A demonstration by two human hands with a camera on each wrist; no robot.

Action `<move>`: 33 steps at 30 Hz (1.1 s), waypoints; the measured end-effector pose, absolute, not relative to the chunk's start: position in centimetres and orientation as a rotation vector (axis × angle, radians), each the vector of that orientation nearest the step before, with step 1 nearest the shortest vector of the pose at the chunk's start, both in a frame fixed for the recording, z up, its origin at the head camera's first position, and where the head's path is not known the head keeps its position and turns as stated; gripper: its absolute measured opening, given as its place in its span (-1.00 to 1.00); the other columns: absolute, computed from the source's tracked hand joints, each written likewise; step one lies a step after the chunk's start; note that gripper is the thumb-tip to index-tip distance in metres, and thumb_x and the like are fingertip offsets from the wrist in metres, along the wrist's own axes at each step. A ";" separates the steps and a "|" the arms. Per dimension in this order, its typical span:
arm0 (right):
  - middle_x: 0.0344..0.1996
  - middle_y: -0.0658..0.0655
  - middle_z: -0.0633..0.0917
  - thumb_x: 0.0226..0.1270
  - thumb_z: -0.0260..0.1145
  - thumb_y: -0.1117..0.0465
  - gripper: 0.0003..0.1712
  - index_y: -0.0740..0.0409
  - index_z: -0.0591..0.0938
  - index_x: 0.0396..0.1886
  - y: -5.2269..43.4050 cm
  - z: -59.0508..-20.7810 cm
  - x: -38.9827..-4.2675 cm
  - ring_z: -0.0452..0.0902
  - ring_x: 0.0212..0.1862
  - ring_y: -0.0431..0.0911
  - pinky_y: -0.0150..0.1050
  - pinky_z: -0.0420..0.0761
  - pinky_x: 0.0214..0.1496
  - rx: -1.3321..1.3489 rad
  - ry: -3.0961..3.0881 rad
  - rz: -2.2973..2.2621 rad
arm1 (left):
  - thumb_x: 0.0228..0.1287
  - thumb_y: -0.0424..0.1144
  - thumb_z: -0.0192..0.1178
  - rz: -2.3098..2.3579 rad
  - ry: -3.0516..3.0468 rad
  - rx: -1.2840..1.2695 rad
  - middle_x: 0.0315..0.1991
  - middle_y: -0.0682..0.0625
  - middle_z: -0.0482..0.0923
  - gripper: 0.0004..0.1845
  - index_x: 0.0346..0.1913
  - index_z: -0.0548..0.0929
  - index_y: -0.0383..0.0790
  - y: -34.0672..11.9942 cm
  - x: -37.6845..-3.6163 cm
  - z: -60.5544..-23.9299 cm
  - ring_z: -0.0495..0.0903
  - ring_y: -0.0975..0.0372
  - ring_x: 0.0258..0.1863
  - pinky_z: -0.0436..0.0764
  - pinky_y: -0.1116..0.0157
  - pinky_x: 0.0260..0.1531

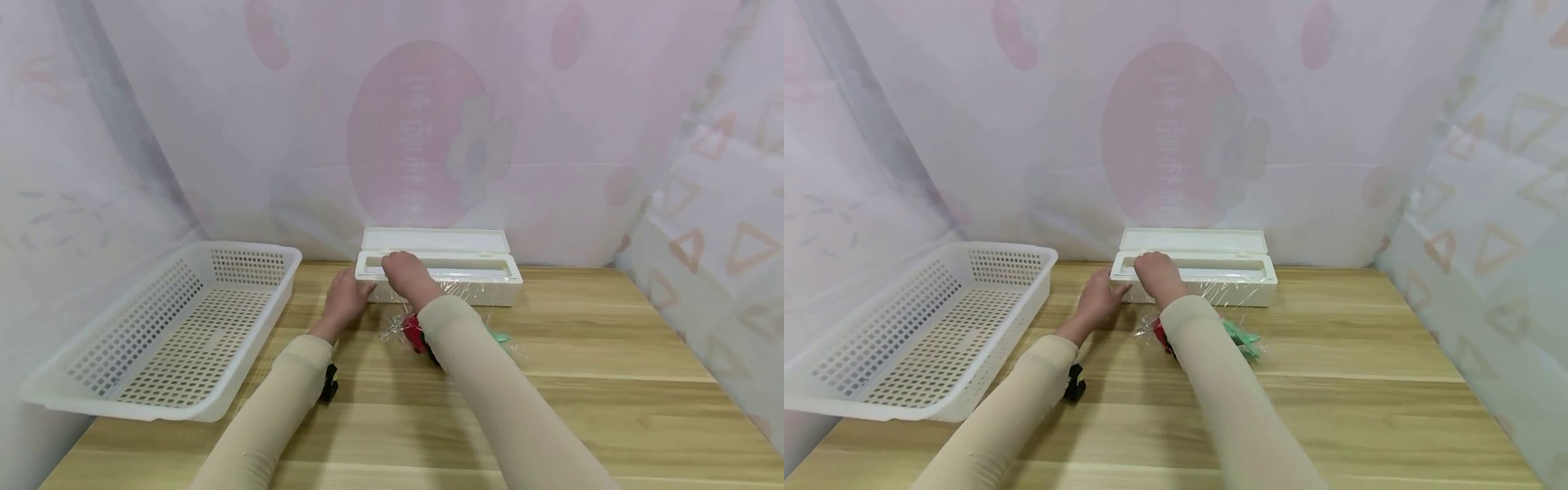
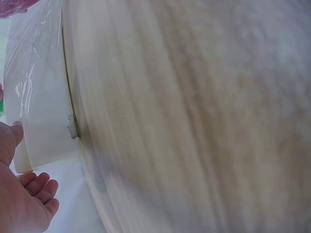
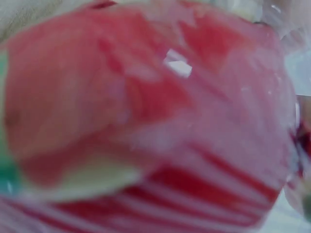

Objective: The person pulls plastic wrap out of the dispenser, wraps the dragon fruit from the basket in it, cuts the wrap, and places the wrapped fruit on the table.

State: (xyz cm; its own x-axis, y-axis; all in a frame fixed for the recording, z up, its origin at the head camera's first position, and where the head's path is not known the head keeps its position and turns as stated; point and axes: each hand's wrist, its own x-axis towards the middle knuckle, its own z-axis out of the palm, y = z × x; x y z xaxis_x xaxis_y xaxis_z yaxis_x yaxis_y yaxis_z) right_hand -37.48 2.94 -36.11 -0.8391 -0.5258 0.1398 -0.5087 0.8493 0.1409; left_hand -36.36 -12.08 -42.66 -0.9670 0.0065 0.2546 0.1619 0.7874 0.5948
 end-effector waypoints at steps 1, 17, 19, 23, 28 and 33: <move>-0.24 0.15 0.67 0.31 0.29 0.37 -0.88 0.22 0.62 -0.16 3.0 -36.1 -37.5 0.60 -0.13 0.01 -0.20 0.58 0.00 0.807 -2.857 -0.146 | 0.37 -0.07 0.21 -0.944 -2.741 -0.124 0.11 -0.26 0.47 -0.48 0.21 0.46 -0.38 -12.1 -36.4 -42.7 0.42 -0.07 0.13 0.40 0.00 0.15; -0.27 0.15 0.66 0.29 0.27 0.39 -0.90 0.24 0.61 -0.21 4.5 -35.9 -37.9 0.59 -0.17 0.04 -0.17 0.58 -0.03 0.870 -2.879 -0.031 | 0.36 -0.05 0.21 -0.944 -2.746 -0.115 0.12 -0.24 0.47 -0.46 0.24 0.45 -0.35 -12.1 -36.4 -42.6 0.42 -0.06 0.14 0.39 0.01 0.16; -0.33 0.14 0.65 0.25 0.25 0.40 -0.93 0.23 0.60 -0.27 4.8 -36.1 -38.1 0.59 -0.23 0.02 -0.17 0.59 -0.09 0.908 -2.842 -0.001 | 0.36 -0.05 0.21 -0.942 -2.749 -0.109 0.12 -0.23 0.47 -0.46 0.24 0.44 -0.35 -12.1 -36.4 -42.6 0.42 -0.05 0.14 0.38 0.01 0.17; -0.35 0.15 0.64 0.23 0.26 0.40 -0.96 0.24 0.58 -0.32 5.1 -36.3 -38.3 0.58 -0.25 0.03 -0.15 0.59 -0.12 0.932 -2.825 0.005 | 0.36 -0.05 0.21 -0.935 -2.750 -0.107 0.12 -0.23 0.47 -0.45 0.25 0.44 -0.34 -12.1 -36.4 -42.7 0.41 -0.04 0.14 0.38 0.02 0.17; -0.31 0.15 0.65 0.25 0.27 0.40 -0.92 0.22 0.61 -0.26 5.2 -36.2 -38.0 0.58 -0.21 0.04 -0.15 0.57 -0.08 0.912 -2.845 0.000 | 0.36 -0.04 0.21 -0.922 -2.750 -0.109 0.10 -0.23 0.47 -0.46 0.23 0.45 -0.35 -12.1 -36.4 -42.8 0.43 -0.04 0.12 0.40 0.02 0.15; -0.30 0.14 0.66 0.25 0.29 0.38 -0.91 0.22 0.62 -0.25 5.5 -36.2 -38.0 0.59 -0.21 0.03 -0.17 0.58 -0.09 0.928 -2.829 -0.007 | 0.36 -0.03 0.21 -0.912 -2.754 -0.097 0.10 -0.23 0.48 -0.46 0.22 0.45 -0.36 -12.1 -36.5 -42.8 0.43 -0.05 0.11 0.39 0.02 0.15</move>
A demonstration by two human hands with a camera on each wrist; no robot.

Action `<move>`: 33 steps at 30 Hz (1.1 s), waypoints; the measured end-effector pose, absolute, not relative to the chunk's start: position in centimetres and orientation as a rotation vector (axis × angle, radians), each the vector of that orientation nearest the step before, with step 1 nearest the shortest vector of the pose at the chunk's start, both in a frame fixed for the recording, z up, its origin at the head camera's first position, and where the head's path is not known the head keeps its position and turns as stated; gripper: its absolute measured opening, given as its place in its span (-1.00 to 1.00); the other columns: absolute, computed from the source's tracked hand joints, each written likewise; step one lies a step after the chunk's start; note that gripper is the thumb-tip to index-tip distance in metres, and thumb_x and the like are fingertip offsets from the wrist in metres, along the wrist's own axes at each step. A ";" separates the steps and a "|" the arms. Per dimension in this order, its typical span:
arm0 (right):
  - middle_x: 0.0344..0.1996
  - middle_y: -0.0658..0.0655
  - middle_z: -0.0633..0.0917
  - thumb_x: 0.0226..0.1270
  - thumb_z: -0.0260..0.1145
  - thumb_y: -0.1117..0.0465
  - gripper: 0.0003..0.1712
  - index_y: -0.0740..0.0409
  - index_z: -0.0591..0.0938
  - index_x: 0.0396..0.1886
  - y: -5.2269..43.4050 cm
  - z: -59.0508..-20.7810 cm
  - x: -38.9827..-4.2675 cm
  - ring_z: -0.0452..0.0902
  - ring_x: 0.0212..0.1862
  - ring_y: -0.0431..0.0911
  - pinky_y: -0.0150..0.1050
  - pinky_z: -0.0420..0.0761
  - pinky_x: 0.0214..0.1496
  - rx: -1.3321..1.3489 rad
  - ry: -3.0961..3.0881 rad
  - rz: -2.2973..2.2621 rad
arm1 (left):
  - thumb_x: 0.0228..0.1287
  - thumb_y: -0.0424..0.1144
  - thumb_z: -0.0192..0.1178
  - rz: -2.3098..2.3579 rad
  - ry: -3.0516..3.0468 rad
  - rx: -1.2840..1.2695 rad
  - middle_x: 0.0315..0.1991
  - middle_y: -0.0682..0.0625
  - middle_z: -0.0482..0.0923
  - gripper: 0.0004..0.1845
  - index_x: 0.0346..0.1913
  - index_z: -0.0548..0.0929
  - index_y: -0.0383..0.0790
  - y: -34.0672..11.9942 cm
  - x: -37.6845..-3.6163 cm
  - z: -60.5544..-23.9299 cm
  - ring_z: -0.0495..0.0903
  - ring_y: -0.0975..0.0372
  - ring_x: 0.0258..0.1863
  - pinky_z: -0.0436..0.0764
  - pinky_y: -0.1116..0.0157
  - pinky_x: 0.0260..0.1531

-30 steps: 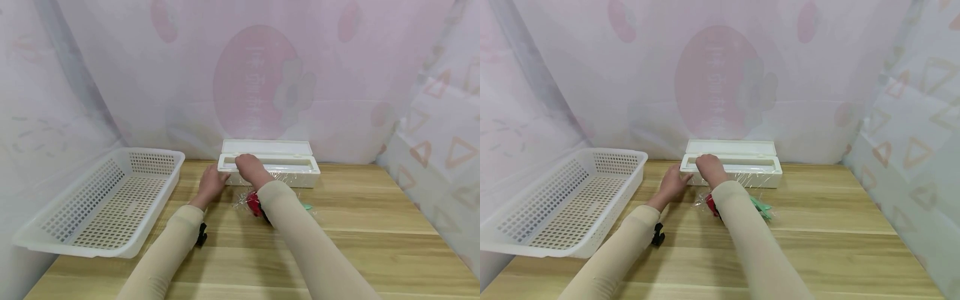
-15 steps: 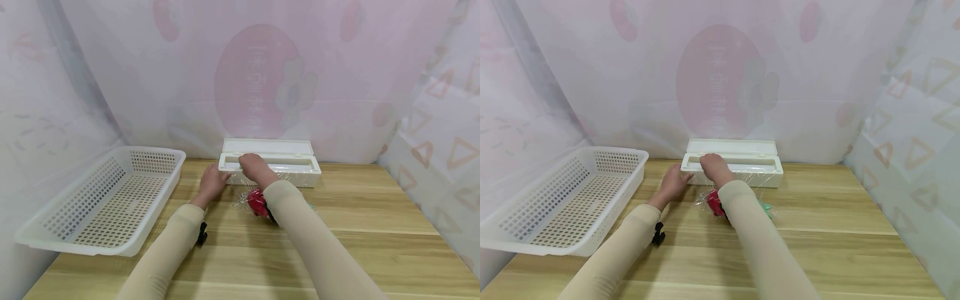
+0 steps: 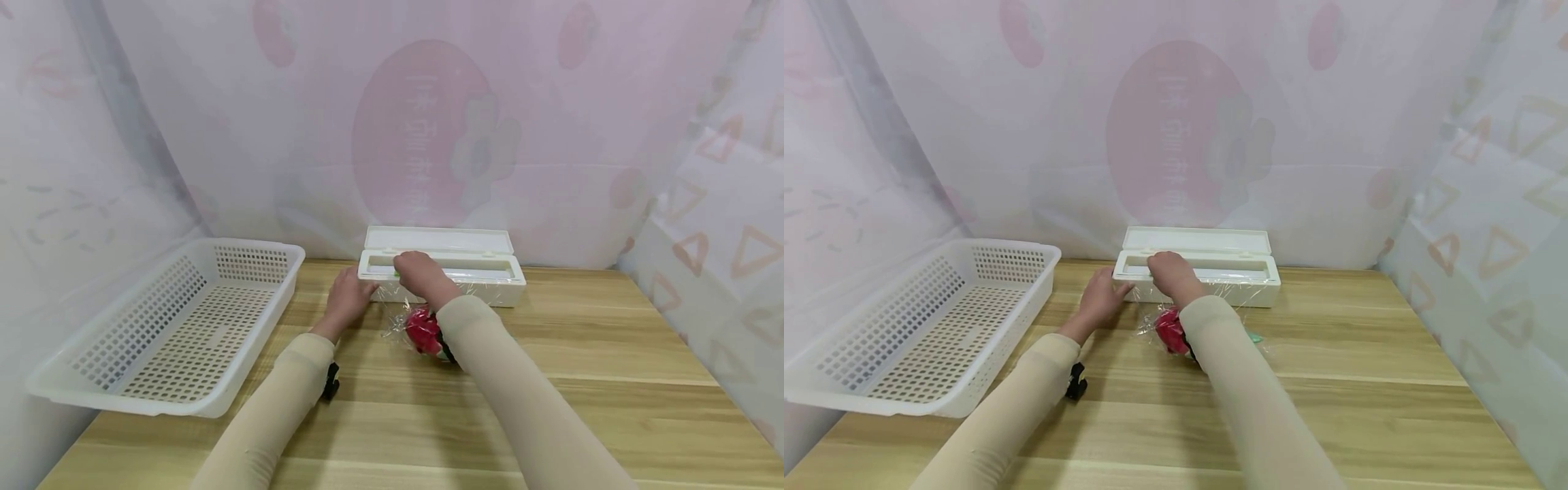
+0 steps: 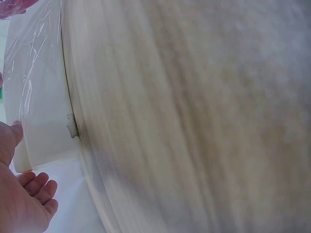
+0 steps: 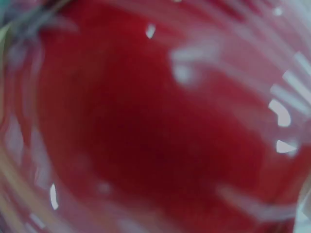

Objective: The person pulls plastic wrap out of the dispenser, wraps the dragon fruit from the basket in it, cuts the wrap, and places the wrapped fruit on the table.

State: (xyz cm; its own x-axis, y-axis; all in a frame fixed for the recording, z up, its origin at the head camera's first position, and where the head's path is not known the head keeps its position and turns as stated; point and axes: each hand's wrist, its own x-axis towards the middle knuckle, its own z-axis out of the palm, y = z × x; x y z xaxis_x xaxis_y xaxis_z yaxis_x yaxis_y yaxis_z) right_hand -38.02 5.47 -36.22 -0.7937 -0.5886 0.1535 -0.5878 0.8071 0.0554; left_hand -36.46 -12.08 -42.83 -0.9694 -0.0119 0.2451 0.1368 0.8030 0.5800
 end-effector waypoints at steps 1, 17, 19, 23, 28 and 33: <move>-0.30 0.13 0.66 0.25 0.29 0.38 -0.91 0.22 0.62 -0.25 5.5 -36.2 -38.0 0.59 -0.22 0.03 -0.17 0.58 -0.09 0.934 -2.825 -0.011 | 0.36 -0.02 0.20 -0.911 -2.755 -0.099 0.10 -0.23 0.47 -0.45 0.23 0.45 -0.35 -12.1 -36.5 -42.8 0.42 -0.05 0.12 0.39 0.02 0.16; -0.30 0.12 0.65 0.27 0.25 0.41 -0.89 0.22 0.65 -0.24 7.4 -36.2 -38.1 0.57 -0.22 -0.01 -0.18 0.57 -0.11 0.920 -2.863 0.026 | 0.38 -0.03 0.18 -0.925 -2.764 -0.113 0.13 -0.25 0.46 -0.44 0.26 0.42 -0.36 -12.0 -36.2 -42.6 0.41 -0.06 0.13 0.38 0.00 0.17; -0.29 0.11 0.65 0.27 0.25 0.41 -0.88 0.22 0.64 -0.23 7.7 -36.2 -38.1 0.57 -0.21 -0.01 -0.19 0.57 -0.10 0.924 -2.865 0.030 | 0.38 -0.03 0.18 -0.923 -2.762 -0.111 0.12 -0.25 0.46 -0.44 0.25 0.43 -0.37 -12.1 -36.3 -42.7 0.42 -0.06 0.13 0.39 0.00 0.16; -0.27 0.12 0.64 0.26 0.24 0.41 -0.85 0.24 0.64 -0.19 8.1 -36.3 -38.1 0.56 -0.18 0.00 -0.19 0.56 -0.08 0.962 -2.857 0.054 | 0.38 -0.01 0.18 -0.914 -2.771 -0.094 0.11 -0.25 0.46 -0.43 0.24 0.43 -0.38 -12.1 -36.4 -42.8 0.42 -0.06 0.13 0.40 0.01 0.16; -0.26 0.14 0.63 0.28 0.21 0.42 -0.85 0.26 0.63 -0.18 8.7 -36.4 -38.0 0.54 -0.16 0.01 -0.17 0.55 -0.07 1.003 -2.821 0.060 | 0.39 -0.01 0.16 -0.907 -2.772 -0.100 0.13 -0.27 0.45 -0.42 0.26 0.41 -0.40 -12.1 -36.4 -42.8 0.41 -0.07 0.14 0.38 0.00 0.17; -0.30 0.13 0.61 0.27 0.20 0.43 -0.87 0.26 0.61 -0.22 9.2 -36.5 -38.0 0.53 -0.20 0.01 -0.16 0.54 -0.09 1.025 -2.779 0.039 | 0.41 -0.03 0.15 -0.900 -2.763 -0.119 0.15 -0.28 0.44 -0.42 0.28 0.39 -0.41 -12.0 -36.2 -42.7 0.39 -0.08 0.16 0.36 -0.01 0.19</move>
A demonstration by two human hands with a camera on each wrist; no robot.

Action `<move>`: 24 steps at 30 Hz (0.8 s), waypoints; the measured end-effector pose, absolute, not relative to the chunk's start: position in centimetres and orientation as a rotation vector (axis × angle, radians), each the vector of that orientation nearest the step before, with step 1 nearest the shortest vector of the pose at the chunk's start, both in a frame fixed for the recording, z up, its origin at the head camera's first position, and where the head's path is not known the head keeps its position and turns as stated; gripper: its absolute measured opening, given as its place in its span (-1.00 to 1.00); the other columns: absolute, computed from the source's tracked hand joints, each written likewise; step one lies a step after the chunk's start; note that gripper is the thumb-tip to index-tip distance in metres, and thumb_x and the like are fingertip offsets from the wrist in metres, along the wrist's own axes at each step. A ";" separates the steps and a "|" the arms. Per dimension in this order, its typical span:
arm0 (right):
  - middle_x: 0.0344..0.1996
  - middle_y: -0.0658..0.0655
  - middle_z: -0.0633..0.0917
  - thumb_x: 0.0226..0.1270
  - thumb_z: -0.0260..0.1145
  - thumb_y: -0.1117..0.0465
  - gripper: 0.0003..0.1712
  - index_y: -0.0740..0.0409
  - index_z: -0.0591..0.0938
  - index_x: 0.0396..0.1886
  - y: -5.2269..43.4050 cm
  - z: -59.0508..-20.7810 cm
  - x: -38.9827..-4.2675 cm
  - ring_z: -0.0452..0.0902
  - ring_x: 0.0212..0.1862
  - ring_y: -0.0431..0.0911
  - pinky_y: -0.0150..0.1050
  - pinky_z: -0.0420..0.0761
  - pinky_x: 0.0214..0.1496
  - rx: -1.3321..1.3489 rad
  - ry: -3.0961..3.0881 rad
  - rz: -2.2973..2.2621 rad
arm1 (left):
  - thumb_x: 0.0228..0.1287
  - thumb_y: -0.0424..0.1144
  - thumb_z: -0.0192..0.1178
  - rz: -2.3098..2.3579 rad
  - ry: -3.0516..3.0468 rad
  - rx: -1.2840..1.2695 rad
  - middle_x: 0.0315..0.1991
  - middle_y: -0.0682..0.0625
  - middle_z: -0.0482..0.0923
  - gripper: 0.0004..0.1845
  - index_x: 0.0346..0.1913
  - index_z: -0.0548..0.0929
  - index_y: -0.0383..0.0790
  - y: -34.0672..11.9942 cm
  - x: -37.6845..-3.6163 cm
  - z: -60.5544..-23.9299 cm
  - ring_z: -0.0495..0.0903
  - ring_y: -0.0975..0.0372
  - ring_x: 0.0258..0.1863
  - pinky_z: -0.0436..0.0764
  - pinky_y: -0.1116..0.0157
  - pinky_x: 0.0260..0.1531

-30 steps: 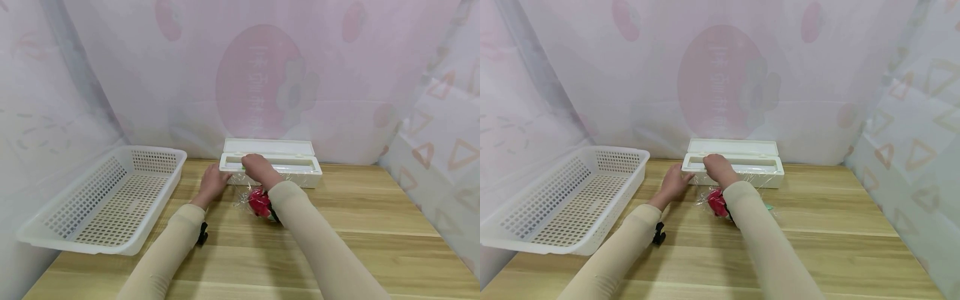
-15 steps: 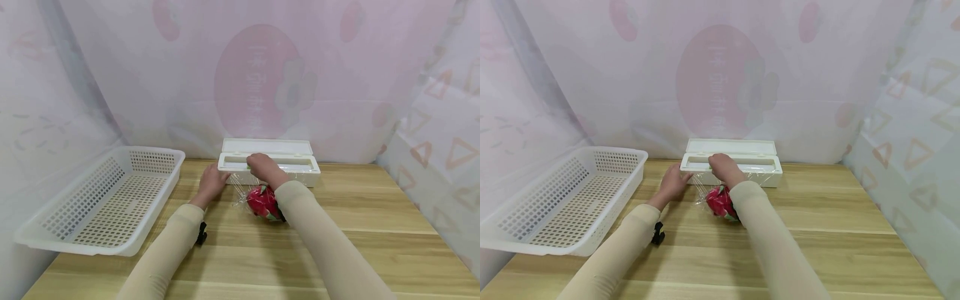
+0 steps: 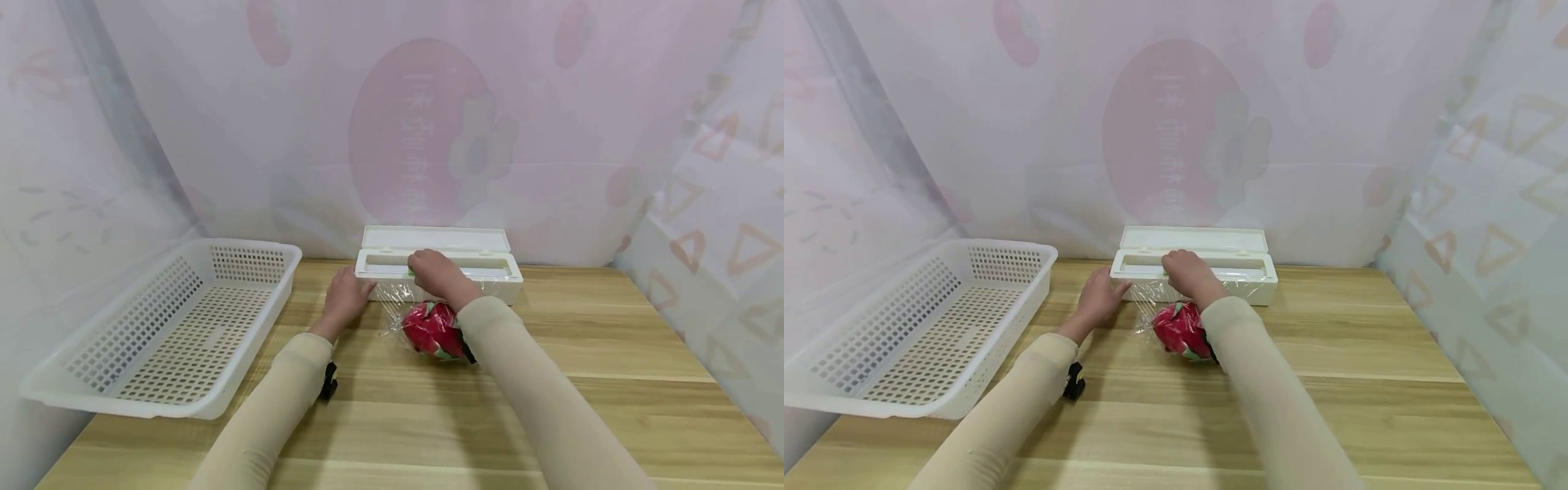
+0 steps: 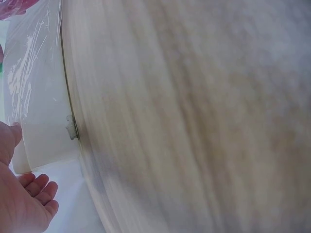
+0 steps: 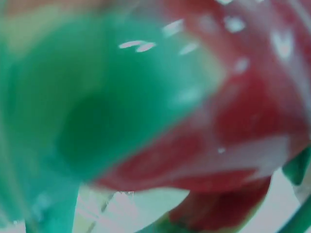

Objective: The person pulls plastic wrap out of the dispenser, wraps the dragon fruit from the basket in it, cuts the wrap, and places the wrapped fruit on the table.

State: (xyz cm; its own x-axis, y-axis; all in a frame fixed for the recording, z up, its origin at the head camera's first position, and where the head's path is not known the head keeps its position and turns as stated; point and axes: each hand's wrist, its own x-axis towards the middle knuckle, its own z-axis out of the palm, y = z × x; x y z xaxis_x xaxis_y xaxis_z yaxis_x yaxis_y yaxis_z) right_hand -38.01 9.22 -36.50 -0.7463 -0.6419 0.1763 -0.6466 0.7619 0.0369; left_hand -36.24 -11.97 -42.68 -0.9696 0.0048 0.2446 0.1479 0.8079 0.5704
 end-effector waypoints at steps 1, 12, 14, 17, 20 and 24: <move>-0.30 0.13 0.61 0.26 0.20 0.43 -0.87 0.25 0.61 -0.22 9.3 -36.5 -38.0 0.53 -0.21 0.01 -0.16 0.54 -0.10 1.031 -2.771 0.031 | 0.40 -0.02 0.15 -0.900 -2.762 -0.119 0.16 -0.27 0.44 -0.42 0.28 0.40 -0.40 -11.9 -36.2 -42.6 0.39 -0.07 0.16 0.36 -0.01 0.19; -0.41 0.11 0.61 0.24 0.21 0.42 -0.92 0.22 0.60 -0.32 10.7 -36.6 -38.0 0.51 -0.33 0.01 -0.11 0.54 -0.15 1.048 -2.683 -0.099 | 0.40 -0.02 0.15 -0.898 -2.758 -0.124 0.18 -0.27 0.43 -0.41 0.29 0.39 -0.38 -11.9 -36.4 -42.8 0.38 -0.08 0.18 0.35 -0.02 0.20; -0.41 0.11 0.61 0.24 0.21 0.41 -0.93 0.23 0.61 -0.32 10.9 -36.6 -37.9 0.51 -0.33 0.01 -0.10 0.54 -0.14 1.039 -2.683 -0.108 | 0.40 -0.02 0.15 -0.893 -2.756 -0.123 0.18 -0.27 0.43 -0.41 0.29 0.40 -0.38 -12.0 -36.5 -42.9 0.38 -0.08 0.18 0.35 -0.02 0.20; -0.39 0.11 0.61 0.26 0.22 0.39 -0.93 0.23 0.61 -0.29 11.3 -36.6 -37.9 0.51 -0.31 0.01 -0.10 0.54 -0.10 1.020 -2.707 -0.102 | 0.40 -0.01 0.15 -0.892 -2.757 -0.120 0.18 -0.27 0.43 -0.41 0.30 0.39 -0.38 -12.0 -36.5 -42.9 0.38 -0.08 0.18 0.34 -0.02 0.20; -0.38 0.11 0.61 0.25 0.23 0.38 -0.93 0.22 0.60 -0.28 11.7 -36.6 -37.9 0.51 -0.30 0.01 -0.10 0.53 -0.09 1.012 -2.717 -0.088 | 0.40 0.00 0.15 -0.890 -2.763 -0.116 0.17 -0.27 0.43 -0.40 0.30 0.40 -0.38 -12.0 -36.6 -42.8 0.38 -0.08 0.18 0.34 -0.02 0.20; -0.39 0.13 0.61 0.21 0.25 0.39 -0.92 0.24 0.60 -0.29 12.4 -36.7 -37.8 0.52 -0.30 0.03 -0.08 0.54 -0.11 1.028 -2.678 -0.066 | 0.40 0.01 0.15 -0.890 -2.768 -0.118 0.15 -0.26 0.44 -0.40 0.29 0.40 -0.38 -12.1 -36.5 -42.8 0.40 -0.08 0.16 0.36 -0.01 0.18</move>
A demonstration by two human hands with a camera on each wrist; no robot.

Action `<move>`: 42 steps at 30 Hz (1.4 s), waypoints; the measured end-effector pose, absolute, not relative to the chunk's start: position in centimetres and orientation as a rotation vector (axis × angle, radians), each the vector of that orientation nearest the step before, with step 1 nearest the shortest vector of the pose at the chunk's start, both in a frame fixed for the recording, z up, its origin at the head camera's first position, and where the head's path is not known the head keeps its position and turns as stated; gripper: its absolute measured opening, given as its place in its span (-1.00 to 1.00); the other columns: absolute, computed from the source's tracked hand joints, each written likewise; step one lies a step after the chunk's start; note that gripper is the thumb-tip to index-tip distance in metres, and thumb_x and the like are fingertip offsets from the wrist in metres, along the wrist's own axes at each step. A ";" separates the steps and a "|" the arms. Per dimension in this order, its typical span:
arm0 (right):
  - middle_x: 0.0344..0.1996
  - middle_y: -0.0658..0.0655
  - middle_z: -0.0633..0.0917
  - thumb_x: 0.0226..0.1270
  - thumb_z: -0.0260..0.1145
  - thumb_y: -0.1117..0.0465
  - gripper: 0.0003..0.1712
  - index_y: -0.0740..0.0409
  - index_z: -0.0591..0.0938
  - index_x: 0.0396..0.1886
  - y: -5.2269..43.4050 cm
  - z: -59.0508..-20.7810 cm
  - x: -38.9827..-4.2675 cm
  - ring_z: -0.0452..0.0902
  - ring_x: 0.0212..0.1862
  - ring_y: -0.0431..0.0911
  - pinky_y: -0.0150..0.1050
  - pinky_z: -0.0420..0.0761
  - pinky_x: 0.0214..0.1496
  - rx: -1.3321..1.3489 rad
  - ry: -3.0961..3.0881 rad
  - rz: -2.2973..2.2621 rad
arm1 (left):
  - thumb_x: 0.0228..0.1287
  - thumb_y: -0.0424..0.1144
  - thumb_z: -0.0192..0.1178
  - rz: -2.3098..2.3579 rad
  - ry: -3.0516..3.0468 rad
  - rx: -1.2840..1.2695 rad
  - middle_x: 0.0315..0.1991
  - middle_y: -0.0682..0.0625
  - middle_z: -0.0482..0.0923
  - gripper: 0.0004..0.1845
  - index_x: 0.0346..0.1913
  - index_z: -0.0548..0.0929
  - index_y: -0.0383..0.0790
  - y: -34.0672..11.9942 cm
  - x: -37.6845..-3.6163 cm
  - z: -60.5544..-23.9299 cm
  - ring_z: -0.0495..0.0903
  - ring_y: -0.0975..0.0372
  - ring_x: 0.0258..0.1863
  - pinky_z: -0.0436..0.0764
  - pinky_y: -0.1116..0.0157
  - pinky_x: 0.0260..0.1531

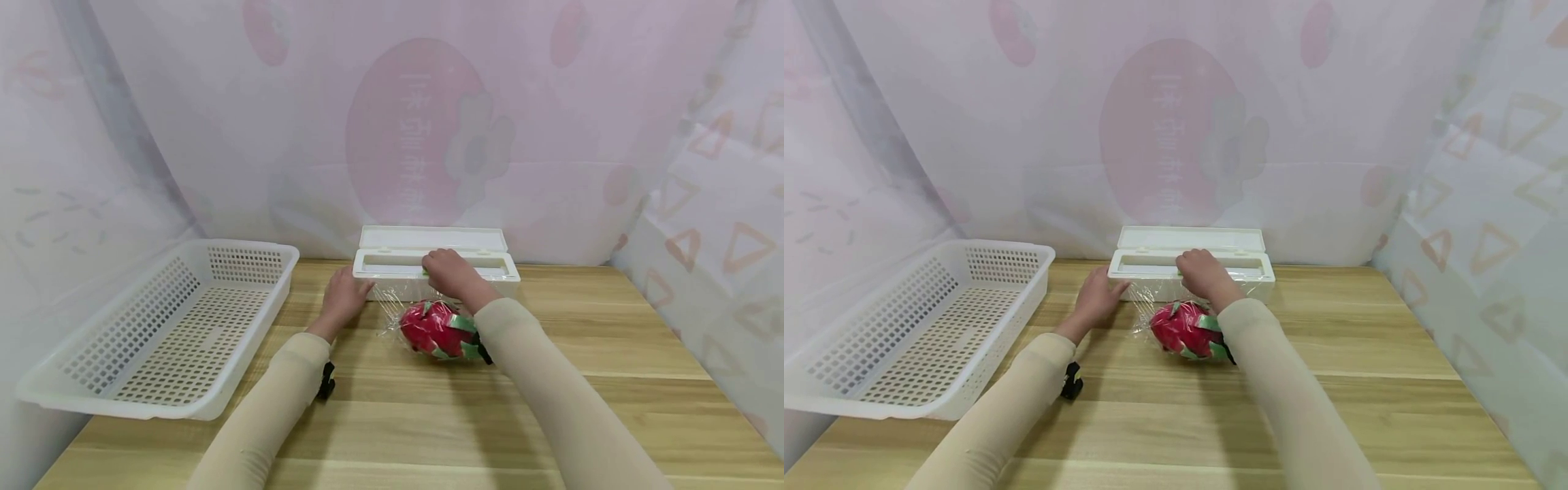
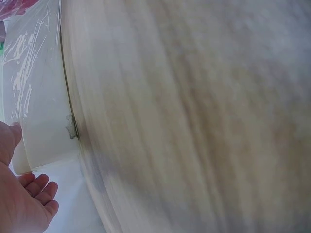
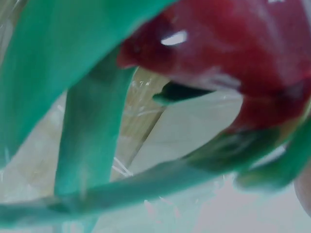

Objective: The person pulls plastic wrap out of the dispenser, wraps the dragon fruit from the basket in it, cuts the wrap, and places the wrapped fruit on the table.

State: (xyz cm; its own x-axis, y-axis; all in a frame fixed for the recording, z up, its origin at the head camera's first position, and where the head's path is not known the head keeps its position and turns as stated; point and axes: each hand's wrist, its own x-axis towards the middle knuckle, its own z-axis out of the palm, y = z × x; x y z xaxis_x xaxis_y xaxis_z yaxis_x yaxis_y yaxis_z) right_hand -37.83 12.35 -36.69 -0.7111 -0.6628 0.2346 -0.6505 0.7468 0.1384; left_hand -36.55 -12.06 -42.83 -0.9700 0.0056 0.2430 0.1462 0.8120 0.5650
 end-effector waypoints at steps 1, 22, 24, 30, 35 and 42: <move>-0.38 0.13 0.62 0.21 0.26 0.39 -0.92 0.24 0.60 -0.29 12.5 -36.7 -37.8 0.52 -0.29 0.04 -0.08 0.54 -0.11 1.032 -2.673 -0.061 | 0.40 0.01 0.15 -0.892 -2.768 -0.118 0.15 -0.26 0.44 -0.40 0.29 0.41 -0.37 -12.1 -36.6 -42.8 0.40 -0.07 0.15 0.37 -0.01 0.18; -0.33 0.18 0.63 0.22 0.30 0.36 -0.86 0.30 0.60 -0.23 14.7 -37.4 -37.8 0.55 -0.20 0.08 -0.06 0.54 -0.04 1.024 -2.659 0.030 | 0.39 0.01 0.16 -0.891 -2.761 -0.113 0.12 -0.24 0.46 -0.43 0.26 0.43 -0.35 -12.0 -36.5 -42.8 0.41 -0.05 0.14 0.36 0.01 0.18; -0.32 0.19 0.64 0.22 0.30 0.37 -0.86 0.31 0.60 -0.22 14.9 -37.4 -37.8 0.56 -0.20 0.09 -0.06 0.55 -0.04 1.019 -2.660 0.041 | 0.38 0.01 0.17 -0.891 -2.756 -0.110 0.12 -0.24 0.46 -0.43 0.25 0.44 -0.34 -12.1 -36.5 -42.8 0.41 -0.06 0.13 0.36 0.01 0.18; -0.33 0.20 0.63 0.20 0.28 0.39 -0.86 0.32 0.61 -0.23 15.9 -37.4 -37.7 0.56 -0.21 0.09 -0.05 0.55 -0.05 1.020 -2.649 0.059 | 0.38 0.00 0.17 -0.888 -2.750 -0.124 0.12 -0.24 0.47 -0.43 0.26 0.44 -0.34 -12.0 -36.6 -42.9 0.42 -0.07 0.13 0.37 -0.01 0.17; -0.34 0.19 0.63 0.18 0.30 0.39 -0.87 0.32 0.61 -0.25 17.4 -37.3 -37.4 0.56 -0.22 0.10 -0.03 0.55 -0.05 0.995 -2.643 0.074 | 0.38 0.01 0.17 -0.888 -2.745 -0.132 0.10 -0.24 0.47 -0.44 0.26 0.45 -0.33 -12.0 -36.8 -43.1 0.43 -0.06 0.10 0.38 0.00 0.15; -0.34 0.20 0.63 0.14 0.30 0.43 -0.87 0.33 0.60 -0.28 19.6 -37.3 -37.0 0.57 -0.21 0.12 -0.01 0.56 -0.07 0.964 -2.644 0.094 | 0.39 0.02 0.16 -0.877 -2.756 -0.116 0.10 -0.24 0.47 -0.43 0.25 0.44 -0.34 -12.2 -37.0 -43.2 0.43 -0.07 0.11 0.38 0.00 0.16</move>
